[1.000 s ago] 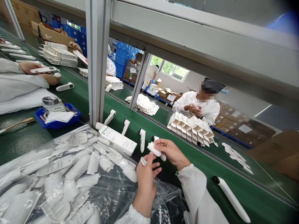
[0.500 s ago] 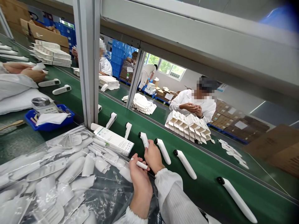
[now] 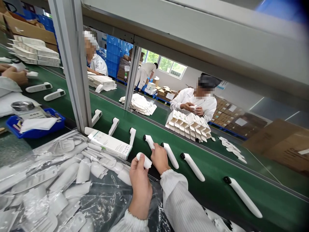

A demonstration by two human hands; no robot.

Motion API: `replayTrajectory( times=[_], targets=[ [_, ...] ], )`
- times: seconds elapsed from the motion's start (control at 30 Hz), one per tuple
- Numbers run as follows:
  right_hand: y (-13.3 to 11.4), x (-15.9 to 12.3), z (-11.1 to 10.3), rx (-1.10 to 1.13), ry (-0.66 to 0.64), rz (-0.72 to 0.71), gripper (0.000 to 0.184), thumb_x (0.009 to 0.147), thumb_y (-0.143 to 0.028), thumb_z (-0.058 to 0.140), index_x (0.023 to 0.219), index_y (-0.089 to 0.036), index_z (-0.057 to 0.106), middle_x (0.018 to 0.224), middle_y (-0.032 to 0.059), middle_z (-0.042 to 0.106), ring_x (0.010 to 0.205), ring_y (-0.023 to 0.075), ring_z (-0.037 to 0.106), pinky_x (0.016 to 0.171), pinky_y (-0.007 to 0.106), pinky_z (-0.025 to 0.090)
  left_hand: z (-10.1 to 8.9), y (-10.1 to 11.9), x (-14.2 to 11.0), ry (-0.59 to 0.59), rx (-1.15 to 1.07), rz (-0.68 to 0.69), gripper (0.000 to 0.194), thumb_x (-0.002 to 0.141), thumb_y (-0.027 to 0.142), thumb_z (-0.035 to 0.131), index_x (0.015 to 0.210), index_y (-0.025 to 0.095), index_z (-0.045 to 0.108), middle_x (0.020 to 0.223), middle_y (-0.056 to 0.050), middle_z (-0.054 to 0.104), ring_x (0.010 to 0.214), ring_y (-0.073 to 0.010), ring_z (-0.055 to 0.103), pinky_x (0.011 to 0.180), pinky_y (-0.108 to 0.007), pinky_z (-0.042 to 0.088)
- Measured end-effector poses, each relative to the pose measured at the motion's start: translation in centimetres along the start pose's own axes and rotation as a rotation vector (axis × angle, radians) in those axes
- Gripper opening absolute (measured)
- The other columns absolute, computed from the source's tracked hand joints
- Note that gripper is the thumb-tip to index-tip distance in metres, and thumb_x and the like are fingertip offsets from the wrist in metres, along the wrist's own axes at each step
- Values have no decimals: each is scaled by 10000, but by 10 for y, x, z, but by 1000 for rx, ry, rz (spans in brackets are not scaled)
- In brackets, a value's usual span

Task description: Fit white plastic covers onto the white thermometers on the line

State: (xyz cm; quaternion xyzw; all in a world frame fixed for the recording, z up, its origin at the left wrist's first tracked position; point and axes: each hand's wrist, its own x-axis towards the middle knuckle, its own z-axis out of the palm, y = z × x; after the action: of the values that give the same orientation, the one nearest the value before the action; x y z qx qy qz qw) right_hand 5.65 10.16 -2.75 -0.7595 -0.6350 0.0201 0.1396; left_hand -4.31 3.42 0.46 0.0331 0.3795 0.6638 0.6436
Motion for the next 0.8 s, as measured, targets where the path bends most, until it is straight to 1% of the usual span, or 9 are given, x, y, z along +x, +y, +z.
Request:
replayTrajectory(
  times=[0.2, 0.3, 0.37, 0.47, 0.53, 0.6, 0.63, 0.7, 0.8],
  targets=[
    [17, 2, -5, 6, 9, 68, 315, 940, -105, 477, 1222, -116, 617, 1032, 159, 724, 976, 276, 680, 800, 320, 458, 1, 2, -1, -13, 39, -15, 155, 798, 150, 726, 911, 171, 622, 895, -14, 667, 877, -138, 622, 804, -279, 503],
    [24, -1, -10, 20, 24, 84, 314, 944, -113, 474, 1217, -119, 628, 1057, 163, 718, 1034, 275, 660, 857, 325, 454, 2, 2, -2, 1, 46, -27, 267, 814, 75, 702, 1041, 188, 620, 897, -17, 676, 858, -127, 641, 819, -275, 512],
    [27, -7, -18, 91, 87, 53, 300, 955, -174, 485, 1207, -130, 642, 1152, 172, 689, 1122, 290, 615, 932, 353, 437, 3, 3, -3, 6, 34, -32, 383, 813, 29, 690, 1142, 206, 607, 913, -16, 676, 878, -131, 658, 860, -288, 526],
    [25, -23, -32, 470, 153, 22, 322, 964, -360, 502, 1160, -169, 673, 1212, 138, 667, 1129, 282, 598, 951, 375, 448, 5, 3, -5, -1, -15, -64, 329, 826, -12, 654, 1097, 173, 635, 1026, -56, 685, 954, -145, 677, 924, -296, 532],
    [16, -35, -41, 837, 40, 62, 368, 932, -475, 529, 1094, -188, 692, 1100, 100, 704, 1010, 254, 640, 834, 345, 500, 6, 1, -5, -12, -43, -91, 216, 842, -11, 631, 994, 143, 649, 1058, -87, 692, 963, -154, 687, 927, -296, 540],
    [4, -45, -45, 1122, -95, 94, 356, 855, -512, 622, 962, -183, 706, 920, 61, 717, 870, 223, 652, 724, 305, 504, 6, -1, -5, -32, -57, -104, 163, 852, 0, 617, 931, 140, 645, 1013, -92, 703, 939, -159, 695, 904, -299, 554],
    [-3, -49, -46, 1214, -122, 98, 332, 812, -497, 674, 897, -178, 701, 848, 44, 707, 821, 208, 644, 703, 292, 495, 6, -3, -5, -42, -61, -109, 149, 856, 8, 614, 914, 142, 645, 988, -90, 705, 925, -159, 696, 886, -296, 561],
    [-14, -50, -43, 1323, -96, 113, 290, 749, -450, 738, 819, -173, 687, 759, 16, 679, 747, 177, 616, 687, 276, 477, 5, -6, -5, -50, -57, -112, 126, 855, 25, 618, 892, 142, 649, 956, -88, 703, 896, -157, 693, 844, -288, 568],
    [-23, -41, -34, 1393, -23, 170, 306, 744, -447, 721, 887, -176, 703, 760, 8, 664, 689, 156, 583, 642, 267, 465, 3, -9, -4, -10, -32, -70, 125, 826, 43, 652, 893, 149, 646, 931, -77, 690, 861, -153, 676, 794, -279, 563]
  ],
)
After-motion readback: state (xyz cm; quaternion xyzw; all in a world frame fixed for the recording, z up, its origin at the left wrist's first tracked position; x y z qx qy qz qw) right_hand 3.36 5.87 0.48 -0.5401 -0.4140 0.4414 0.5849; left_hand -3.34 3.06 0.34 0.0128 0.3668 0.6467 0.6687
